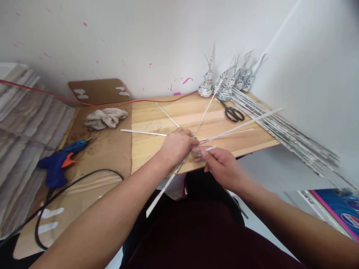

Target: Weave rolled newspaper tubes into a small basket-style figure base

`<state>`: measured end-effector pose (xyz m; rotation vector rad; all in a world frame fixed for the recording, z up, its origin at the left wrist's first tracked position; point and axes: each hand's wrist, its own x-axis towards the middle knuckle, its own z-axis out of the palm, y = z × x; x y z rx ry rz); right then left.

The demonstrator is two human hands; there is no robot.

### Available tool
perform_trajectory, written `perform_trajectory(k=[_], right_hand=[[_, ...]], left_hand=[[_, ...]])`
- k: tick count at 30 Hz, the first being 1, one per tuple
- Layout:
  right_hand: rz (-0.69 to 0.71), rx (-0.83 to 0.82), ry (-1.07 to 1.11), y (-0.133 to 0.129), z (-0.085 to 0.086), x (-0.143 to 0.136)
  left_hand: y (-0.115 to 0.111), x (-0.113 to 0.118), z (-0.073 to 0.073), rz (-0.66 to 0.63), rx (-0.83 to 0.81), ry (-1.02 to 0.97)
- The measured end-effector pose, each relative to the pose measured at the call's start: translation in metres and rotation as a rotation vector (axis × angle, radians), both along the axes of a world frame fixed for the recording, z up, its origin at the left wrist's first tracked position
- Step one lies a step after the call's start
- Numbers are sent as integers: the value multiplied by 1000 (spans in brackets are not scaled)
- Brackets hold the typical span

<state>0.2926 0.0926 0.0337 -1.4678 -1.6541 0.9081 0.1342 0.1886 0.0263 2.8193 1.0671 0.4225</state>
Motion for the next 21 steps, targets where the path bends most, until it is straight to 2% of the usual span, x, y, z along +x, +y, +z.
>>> perform_trajectory(k=[4,8,12,16,21], right_hand=[[111,148,-218,-10,0,-10],[160,138,-264,-14,-4,-17],[198,207,-340,-13,-8,-20],[224,240,-534,-13,-10,-23],[279,259,-803,-18,-9,-26]], left_hand=[[2,0,1,13,-6,12],[2,1,2,12,1,17],[4,0,3,-5,-20,-5],[6,0,8,-49,-79,13],[7,2,13,-27,-110,62]])
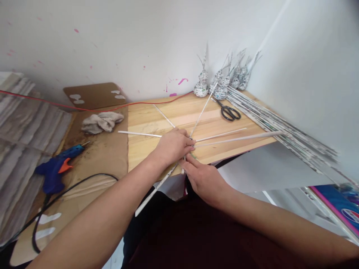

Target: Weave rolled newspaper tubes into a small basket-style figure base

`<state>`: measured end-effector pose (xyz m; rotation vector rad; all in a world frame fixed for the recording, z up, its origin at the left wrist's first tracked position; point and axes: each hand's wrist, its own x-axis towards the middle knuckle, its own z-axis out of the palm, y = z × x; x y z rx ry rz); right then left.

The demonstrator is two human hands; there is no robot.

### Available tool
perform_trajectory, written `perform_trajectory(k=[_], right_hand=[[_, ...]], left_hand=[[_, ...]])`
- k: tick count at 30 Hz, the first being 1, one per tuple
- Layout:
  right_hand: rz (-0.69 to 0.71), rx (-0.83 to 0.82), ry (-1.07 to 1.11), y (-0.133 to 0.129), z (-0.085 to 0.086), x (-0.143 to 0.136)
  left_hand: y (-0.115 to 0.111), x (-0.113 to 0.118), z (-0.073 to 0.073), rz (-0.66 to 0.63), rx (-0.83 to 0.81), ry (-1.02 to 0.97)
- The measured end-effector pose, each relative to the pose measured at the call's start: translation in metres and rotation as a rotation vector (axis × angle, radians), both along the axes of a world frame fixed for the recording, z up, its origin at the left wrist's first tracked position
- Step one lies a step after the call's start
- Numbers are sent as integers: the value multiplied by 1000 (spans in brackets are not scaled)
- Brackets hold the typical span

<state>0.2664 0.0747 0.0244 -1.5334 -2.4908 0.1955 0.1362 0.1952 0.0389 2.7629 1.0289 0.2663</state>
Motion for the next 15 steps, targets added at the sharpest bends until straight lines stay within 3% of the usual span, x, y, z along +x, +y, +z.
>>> perform_trajectory(k=[7,10,15], right_hand=[[192,187,39,5,25,16],[63,242,-80,22,27,28],[-89,210,-192,41,15,35]], left_hand=[[-1,0,-4,-8,1,-25],[-3,0,-4,13,13,-53],[-5,-1,-2,15,4,-51]])
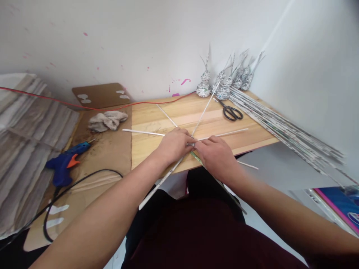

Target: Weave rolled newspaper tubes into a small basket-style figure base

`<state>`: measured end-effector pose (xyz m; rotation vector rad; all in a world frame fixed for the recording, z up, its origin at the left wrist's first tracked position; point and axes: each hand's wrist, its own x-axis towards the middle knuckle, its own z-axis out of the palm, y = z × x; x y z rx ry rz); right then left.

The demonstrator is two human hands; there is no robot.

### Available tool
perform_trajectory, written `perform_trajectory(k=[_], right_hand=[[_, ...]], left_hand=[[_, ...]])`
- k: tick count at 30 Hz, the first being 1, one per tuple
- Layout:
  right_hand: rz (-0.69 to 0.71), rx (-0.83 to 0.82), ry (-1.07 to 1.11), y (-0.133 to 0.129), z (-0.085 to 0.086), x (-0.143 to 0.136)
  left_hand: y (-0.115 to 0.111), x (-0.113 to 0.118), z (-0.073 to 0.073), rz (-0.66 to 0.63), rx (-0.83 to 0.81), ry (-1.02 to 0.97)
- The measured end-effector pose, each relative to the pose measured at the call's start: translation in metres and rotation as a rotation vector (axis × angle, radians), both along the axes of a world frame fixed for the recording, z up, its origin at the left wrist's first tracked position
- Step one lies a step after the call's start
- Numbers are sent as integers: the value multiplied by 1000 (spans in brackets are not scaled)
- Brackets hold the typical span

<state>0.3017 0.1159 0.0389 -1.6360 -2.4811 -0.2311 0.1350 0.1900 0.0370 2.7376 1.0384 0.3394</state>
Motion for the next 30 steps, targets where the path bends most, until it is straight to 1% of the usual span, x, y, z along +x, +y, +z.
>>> perform_trajectory(k=[3,7,9,15,19,23,25,28,30], right_hand=[[-67,-19,50,5,-4,-2],[-88,-90,116,11,-5,-3],[-113,-95,141,13,-5,-3],[-129,-86,182,14,-7,-1],[-105,-68,182,15,-9,1],[-6,-31,173,14,-5,2],[54,7,254,16,1,-1],[97,79,543,26,8,-12],[93,117,727,37,9,-22]], left_hand=[[1,-1,0,-4,13,4],[2,0,0,-14,15,12],[2,0,1,-17,10,23],[0,0,3,-9,-13,23],[0,0,4,-6,-17,29],[-1,0,7,-10,-30,37],[-2,0,8,16,-31,44],[-2,0,8,128,-38,42],[-1,0,8,181,-53,32]])
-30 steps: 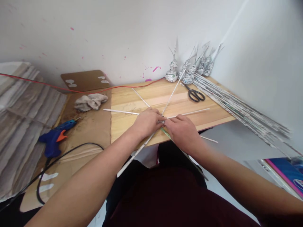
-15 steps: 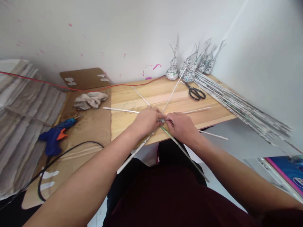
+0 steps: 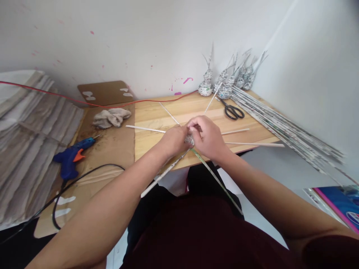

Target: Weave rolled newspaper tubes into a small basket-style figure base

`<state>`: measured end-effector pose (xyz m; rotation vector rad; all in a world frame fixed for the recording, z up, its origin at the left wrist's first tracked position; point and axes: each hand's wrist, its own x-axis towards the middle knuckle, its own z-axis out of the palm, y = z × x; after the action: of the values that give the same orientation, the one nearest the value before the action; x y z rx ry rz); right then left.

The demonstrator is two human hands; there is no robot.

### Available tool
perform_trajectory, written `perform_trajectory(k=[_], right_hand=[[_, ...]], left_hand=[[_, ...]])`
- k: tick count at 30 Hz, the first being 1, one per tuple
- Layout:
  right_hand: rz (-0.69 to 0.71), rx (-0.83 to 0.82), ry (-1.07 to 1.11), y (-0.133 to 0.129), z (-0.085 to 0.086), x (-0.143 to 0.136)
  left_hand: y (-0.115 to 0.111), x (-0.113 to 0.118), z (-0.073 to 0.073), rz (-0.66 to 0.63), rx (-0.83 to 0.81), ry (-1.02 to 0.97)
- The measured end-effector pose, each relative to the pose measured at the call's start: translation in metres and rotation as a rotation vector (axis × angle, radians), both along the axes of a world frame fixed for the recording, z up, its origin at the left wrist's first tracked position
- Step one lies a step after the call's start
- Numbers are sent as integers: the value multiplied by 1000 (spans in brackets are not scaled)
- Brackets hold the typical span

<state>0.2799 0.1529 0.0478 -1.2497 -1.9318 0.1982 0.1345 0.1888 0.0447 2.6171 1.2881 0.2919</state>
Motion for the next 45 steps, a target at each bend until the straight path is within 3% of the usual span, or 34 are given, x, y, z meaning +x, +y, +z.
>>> perform_trajectory(k=[6,11,20,28,35,40,45], right_hand=[[-41,13,241,25,-25,-18],[-96,-100,220,28,-41,-14],[-118,-321,-197,42,-23,-10],[-150,-209,-306,40,-33,-14],[-115,-174,-221,39,-37,-12],[-105,-175,-207,41,-39,-11],[-115,-179,-173,42,-40,-11]], left_hand=[[1,-6,-4,0,-86,-137],[3,-12,-9,-32,-130,-252],[10,-21,-20,-59,-153,-384],[3,-31,-14,-98,-150,-446],[-30,-70,2,-11,-30,-239],[-62,-83,9,-31,-221,-232],[-76,-79,10,-17,-449,-306]])
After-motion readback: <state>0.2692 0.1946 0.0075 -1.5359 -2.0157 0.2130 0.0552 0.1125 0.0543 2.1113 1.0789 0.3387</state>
